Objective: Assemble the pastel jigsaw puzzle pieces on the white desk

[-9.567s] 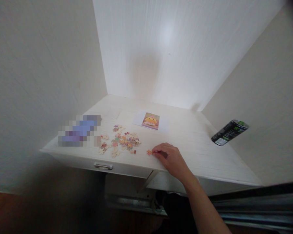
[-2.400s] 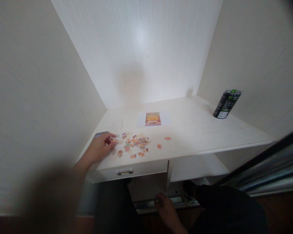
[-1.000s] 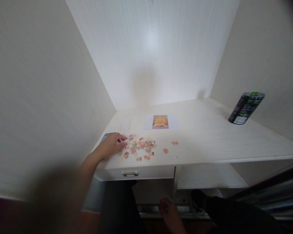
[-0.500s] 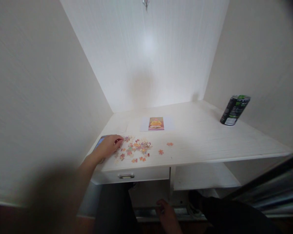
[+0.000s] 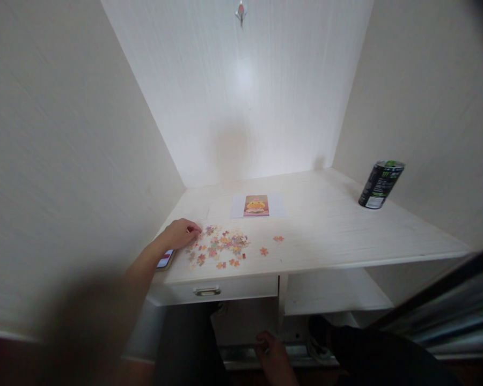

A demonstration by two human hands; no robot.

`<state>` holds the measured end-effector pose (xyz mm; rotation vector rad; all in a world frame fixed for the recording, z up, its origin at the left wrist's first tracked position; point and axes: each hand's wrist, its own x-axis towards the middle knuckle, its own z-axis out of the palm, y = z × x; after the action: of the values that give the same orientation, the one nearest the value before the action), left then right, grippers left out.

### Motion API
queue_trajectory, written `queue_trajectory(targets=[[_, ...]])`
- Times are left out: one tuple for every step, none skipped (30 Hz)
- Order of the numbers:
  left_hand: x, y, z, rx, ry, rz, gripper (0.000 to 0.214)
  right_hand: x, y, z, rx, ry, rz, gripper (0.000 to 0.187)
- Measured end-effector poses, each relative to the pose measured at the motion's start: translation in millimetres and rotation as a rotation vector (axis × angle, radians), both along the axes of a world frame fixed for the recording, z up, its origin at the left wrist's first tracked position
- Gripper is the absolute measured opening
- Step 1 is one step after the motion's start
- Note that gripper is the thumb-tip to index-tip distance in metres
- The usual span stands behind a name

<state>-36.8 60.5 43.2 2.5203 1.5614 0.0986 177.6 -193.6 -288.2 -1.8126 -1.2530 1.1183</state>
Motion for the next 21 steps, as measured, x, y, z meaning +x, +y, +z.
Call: queue_trajectory(targets=[[2,-1,0.8,0.023,0.007,0.008,0.027,0,0,-2.5,0.003,-0.006,0.008,0.024],[5,-2,1.5,0.048,0.011,0.014,0.028,-1,0,-5.1,-0.003,-0.011,0.020,0.025],[9,-3,2.1,0.073,0.011,0.014,0.029,-1,1,-7.6,-0.011,-0.015,0.031,0.026],[13,-4,2.6,0.093,0.008,0.008,0.031,-2,1,-9.5,-0.019,-0.018,0.042,0.027],[17,-4,2.9,0.106,0.002,-0.005,0.033,-2,2,-10.7,-0.025,-0.018,0.050,0.027],[22,-4,3.0,0.113,-0.005,-0.024,0.035,-2,2,-11.0,-0.024,-0.017,0.055,0.027],[27,-3,2.8,0.114,-0.010,-0.047,0.036,-2,2,-10.5,-0.017,-0.016,0.056,0.027],[31,-1,2.4,0.111,-0.013,-0.071,0.036,-2,2,-9.4,-0.015,-0.013,0.057,0.027],[35,2,1.7,0.103,-0.011,-0.095,0.035,-2,2,-8.0,-0.021,-0.010,0.058,0.027],[39,5,1.0,0.092,-0.005,-0.116,0.032,-1,2,-6.5,-0.031,-0.004,0.058,0.027],[42,8,0.2,0.077,0.005,-0.135,0.029,-1,2,-5.3,-0.037,-0.001,0.051,0.026],[45,10,-0.3,0.060,0.017,-0.153,0.026,0,2,-4.4,-0.039,0.000,0.042,0.025],[47,13,-0.7,0.044,0.027,-0.168,0.026,0,2,-3.9,-0.032,0.000,0.033,0.025],[48,15,-0.6,0.029,0.036,-0.182,0.026,1,2,-3.7,-0.019,-0.003,0.022,0.025],[50,16,-0.3,0.018,0.040,-0.196,0.026,1,2,-3.5,-0.004,-0.007,0.015,0.025],[50,17,0.3,0.011,0.041,-0.207,0.026,1,2,-3.2,0.006,-0.010,0.013,0.025],[50,19,1.1,0.006,0.038,-0.214,0.026,2,2,-2.7,0.010,-0.012,0.016,0.025],[50,20,1.8,0.003,0.031,-0.215,0.026,2,3,-2.1,0.009,-0.012,0.022,0.027],[50,22,2.3,0.001,0.023,-0.211,0.026,1,4,-1.2,0.001,-0.012,0.030,0.028],[49,25,2.6,0.001,0.012,-0.201,0.027,1,4,-0.4,0.000,-0.013,0.032,0.028],[48,28,2.4,0.002,0.002,-0.188,0.027,0,5,0.4,0.003,-0.017,0.030,0.029]])
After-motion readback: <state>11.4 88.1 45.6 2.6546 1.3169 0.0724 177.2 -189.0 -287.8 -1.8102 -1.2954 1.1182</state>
